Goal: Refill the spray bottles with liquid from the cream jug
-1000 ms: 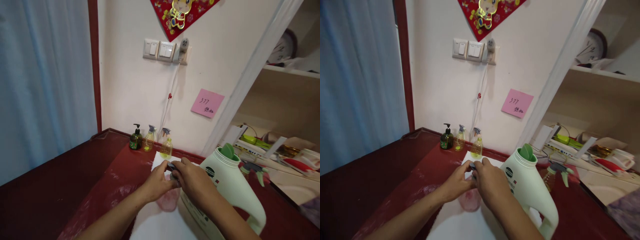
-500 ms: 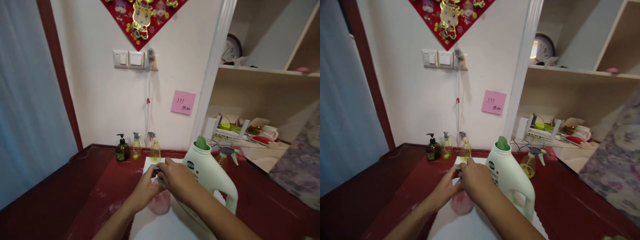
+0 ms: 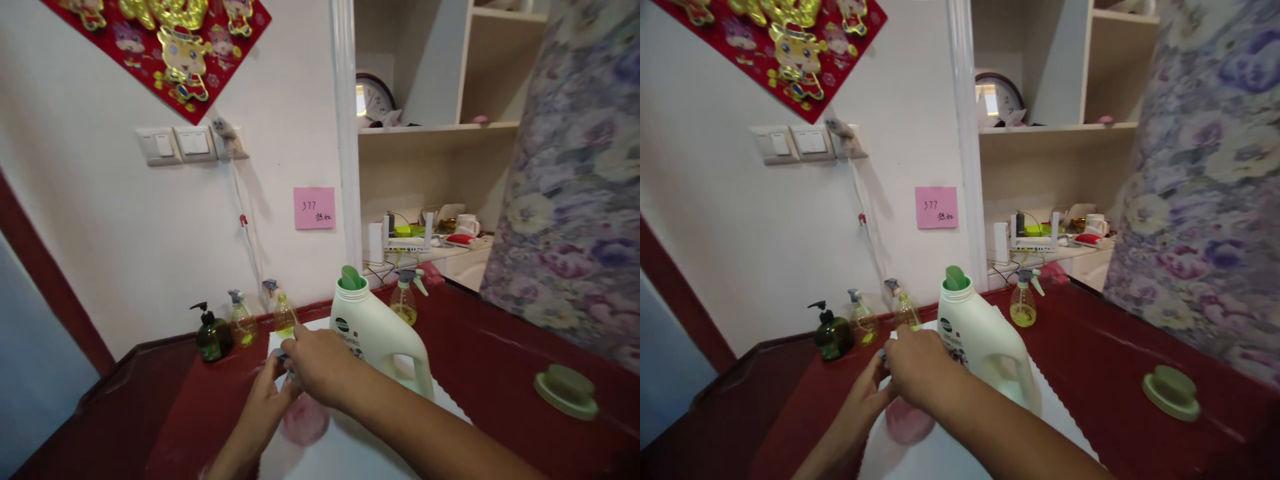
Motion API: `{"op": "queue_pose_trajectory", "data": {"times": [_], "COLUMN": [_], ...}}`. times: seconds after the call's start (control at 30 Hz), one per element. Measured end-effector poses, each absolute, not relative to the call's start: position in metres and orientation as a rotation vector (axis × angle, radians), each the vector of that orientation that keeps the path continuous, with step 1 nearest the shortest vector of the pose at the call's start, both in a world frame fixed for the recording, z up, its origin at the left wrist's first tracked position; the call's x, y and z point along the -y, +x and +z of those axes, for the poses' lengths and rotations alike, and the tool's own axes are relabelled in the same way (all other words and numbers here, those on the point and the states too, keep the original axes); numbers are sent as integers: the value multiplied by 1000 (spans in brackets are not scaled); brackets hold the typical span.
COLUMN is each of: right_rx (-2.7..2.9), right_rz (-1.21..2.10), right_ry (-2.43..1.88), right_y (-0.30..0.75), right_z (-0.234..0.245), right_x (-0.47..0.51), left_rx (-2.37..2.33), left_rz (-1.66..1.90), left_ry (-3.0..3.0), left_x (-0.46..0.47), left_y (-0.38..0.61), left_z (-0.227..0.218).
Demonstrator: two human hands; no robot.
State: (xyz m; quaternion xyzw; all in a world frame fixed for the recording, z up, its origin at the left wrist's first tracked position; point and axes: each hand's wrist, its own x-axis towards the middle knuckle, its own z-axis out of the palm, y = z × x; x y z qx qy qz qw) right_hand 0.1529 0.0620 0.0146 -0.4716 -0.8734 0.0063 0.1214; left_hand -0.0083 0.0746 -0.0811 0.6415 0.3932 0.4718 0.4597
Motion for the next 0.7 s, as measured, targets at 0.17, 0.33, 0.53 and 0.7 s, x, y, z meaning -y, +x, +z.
{"op": "queue_pose_trajectory", "data": {"times": [0.17,0.33,0.53,0.7], "right_rx": [2562,2565,2523,2387], "right_rz": [22,10,-5,-64], "right_ry": [-1357,-1344,-1333,-1263], "right_y": [153,155,155,162], "right_z": [17,21,18,15], "right_x": [-64,-62,-65,-59], "left_rx": [-1038,-1040,-1011,-1073], "left_rz": [1202,1036,1053,1170], "left_ry": [1602,1629,1586,1640], "left_x": [-81,-82,-79,-81], "left_y": [-8,-19,-14,-11], "left_z": [-86,-79,-77,-81]}}
